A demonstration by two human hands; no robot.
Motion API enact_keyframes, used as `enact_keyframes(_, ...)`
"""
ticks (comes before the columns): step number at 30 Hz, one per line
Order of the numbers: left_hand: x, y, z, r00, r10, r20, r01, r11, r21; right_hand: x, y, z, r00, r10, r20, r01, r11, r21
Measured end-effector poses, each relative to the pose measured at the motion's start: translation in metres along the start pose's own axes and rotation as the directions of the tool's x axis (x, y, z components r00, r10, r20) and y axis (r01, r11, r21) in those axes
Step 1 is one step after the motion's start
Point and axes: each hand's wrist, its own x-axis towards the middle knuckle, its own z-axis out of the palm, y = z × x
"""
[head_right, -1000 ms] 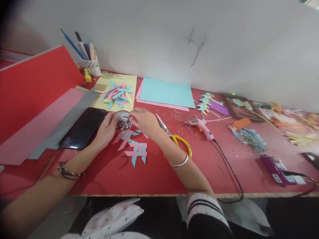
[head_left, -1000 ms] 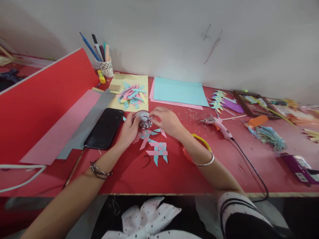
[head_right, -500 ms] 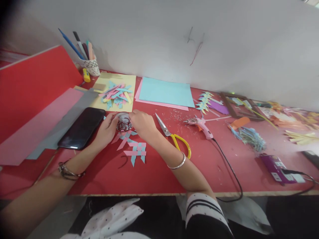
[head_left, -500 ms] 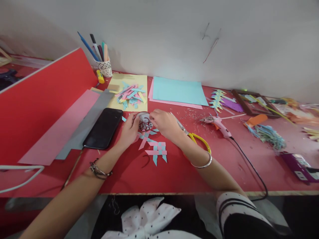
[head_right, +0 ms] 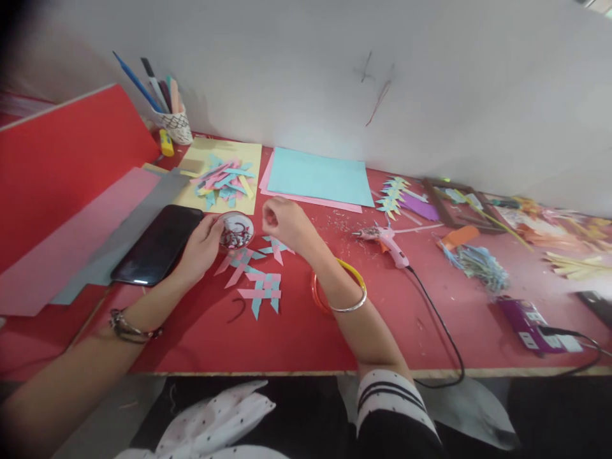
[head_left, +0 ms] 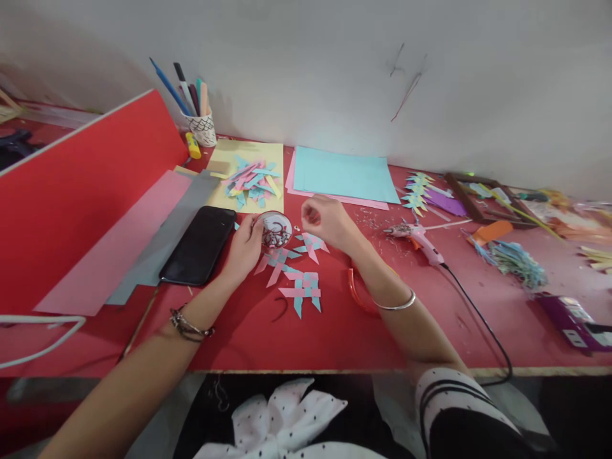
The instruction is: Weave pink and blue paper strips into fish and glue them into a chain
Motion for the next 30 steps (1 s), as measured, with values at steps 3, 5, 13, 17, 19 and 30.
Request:
enact_keyframes(3,0.004,-0.004,-0.002,0.998,-0.05,-0.046,0.047,0.997,-0.066,0.003,0.018,0.007,0.996,0.085,0.032,-0.084,0.996,-0.033)
enact_keyframes(5,0.005,-0.005,-0.002,0.996,-0.056,-0.063,0.051,0.996,-0.074,0.003,0.028,0.015,0.994,0.103,0.043,-0.102,0.995,-0.024)
enact_keyframes(13,0.006,-0.007,-0.003,0.995,-0.055,-0.081,0.047,0.995,-0.088,0.005,0.041,0.015,0.976,0.208,-0.072,-0.196,0.97,0.143)
enact_keyframes(17,0.006,-0.007,-0.003,0.995,-0.046,-0.088,0.038,0.995,-0.094,0.005,0.038,0.003,0.954,0.263,-0.146,-0.226,0.947,0.23)
enact_keyframes(19,0.004,-0.005,-0.001,0.996,-0.047,-0.072,0.04,0.994,-0.104,0.005,0.03,0.001,0.957,0.245,-0.153,-0.201,0.945,0.256)
enact_keyframes(30,0.001,0.013,0.001,0.968,-0.24,-0.074,0.203,0.923,-0.327,-0.001,-0.007,-0.004,0.984,-0.023,-0.179,0.043,0.993,0.106)
